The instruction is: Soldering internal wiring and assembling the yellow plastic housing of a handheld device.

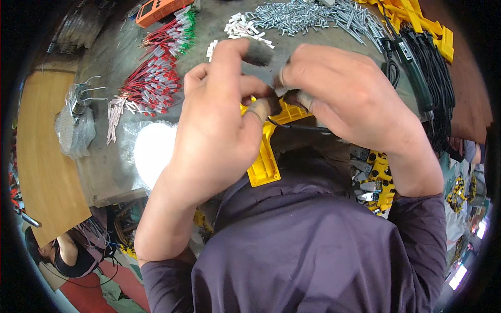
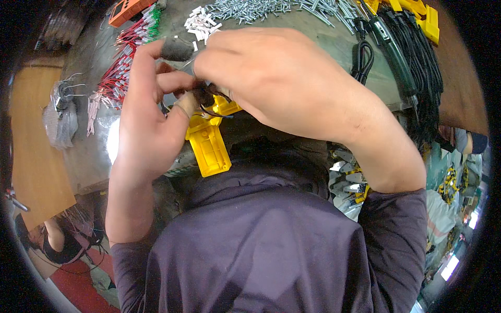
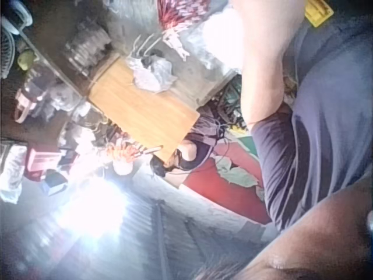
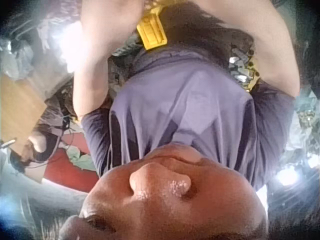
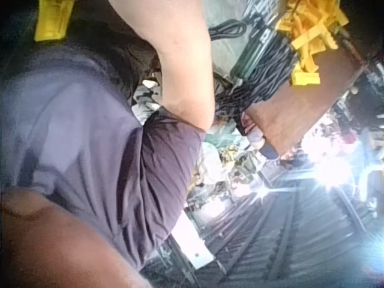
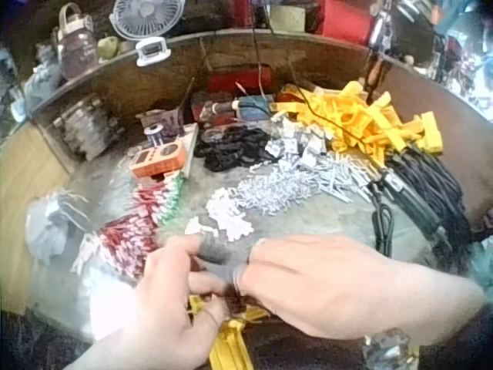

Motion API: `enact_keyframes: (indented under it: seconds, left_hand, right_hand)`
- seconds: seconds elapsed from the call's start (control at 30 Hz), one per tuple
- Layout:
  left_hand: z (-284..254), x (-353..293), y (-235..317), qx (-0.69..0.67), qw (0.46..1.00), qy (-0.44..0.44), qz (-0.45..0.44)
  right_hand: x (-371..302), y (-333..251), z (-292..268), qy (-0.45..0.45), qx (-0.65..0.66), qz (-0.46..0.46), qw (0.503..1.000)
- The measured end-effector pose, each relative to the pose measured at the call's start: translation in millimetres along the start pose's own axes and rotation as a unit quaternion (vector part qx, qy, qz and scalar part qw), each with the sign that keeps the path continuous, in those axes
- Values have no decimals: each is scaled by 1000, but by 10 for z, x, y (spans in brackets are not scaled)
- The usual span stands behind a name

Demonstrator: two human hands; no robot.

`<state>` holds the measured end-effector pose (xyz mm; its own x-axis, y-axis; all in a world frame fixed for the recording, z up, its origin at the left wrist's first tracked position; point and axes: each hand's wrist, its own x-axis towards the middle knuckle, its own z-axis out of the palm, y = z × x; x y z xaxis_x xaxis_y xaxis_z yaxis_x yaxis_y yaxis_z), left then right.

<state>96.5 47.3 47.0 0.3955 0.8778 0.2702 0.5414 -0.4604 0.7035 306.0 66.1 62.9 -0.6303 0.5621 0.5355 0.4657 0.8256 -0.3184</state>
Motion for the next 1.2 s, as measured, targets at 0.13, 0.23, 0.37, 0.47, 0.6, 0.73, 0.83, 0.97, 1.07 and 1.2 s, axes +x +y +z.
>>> enact_keyframes:
  seconds: [0.13,0.23,0.37,0.47,0.6,0.73,0.83,0.97,1.07,1.2]
  left_hand:
    - [28,-31,81,111,990,5,82]
    - [253,-79,57,79,989,73,104]
    - [397,-130,-172,95,957,158,222]
    - [411,-94,-75,69,955,187,221]
    - [416,-112,7,-218,956,193,-31]
    - [283,-111,-108,176,941,202,208]
    - [360,-108,-75,4,974,198,106]
    - [347,-60,63,-344,913,199,-96]
    - [276,-83,-140,120,947,206,215]
    - [254,-120,11,-160,978,111,-67]
  right_hand:
    - [2,35,-27,-79,-18,-44,996]
    - [-83,19,39,-63,60,68,994]
    - [-138,-33,114,-112,285,317,898]
    - [-240,-8,225,-33,162,189,968]
    - [-252,34,244,36,41,160,986]
    - [-213,12,226,-16,259,288,922]
    - [-238,-15,192,-46,138,162,976]
    - [-230,115,228,52,-30,-3,998]
    - [-159,-26,79,-165,482,388,768]
    - [-274,-20,227,-4,12,-15,1000]
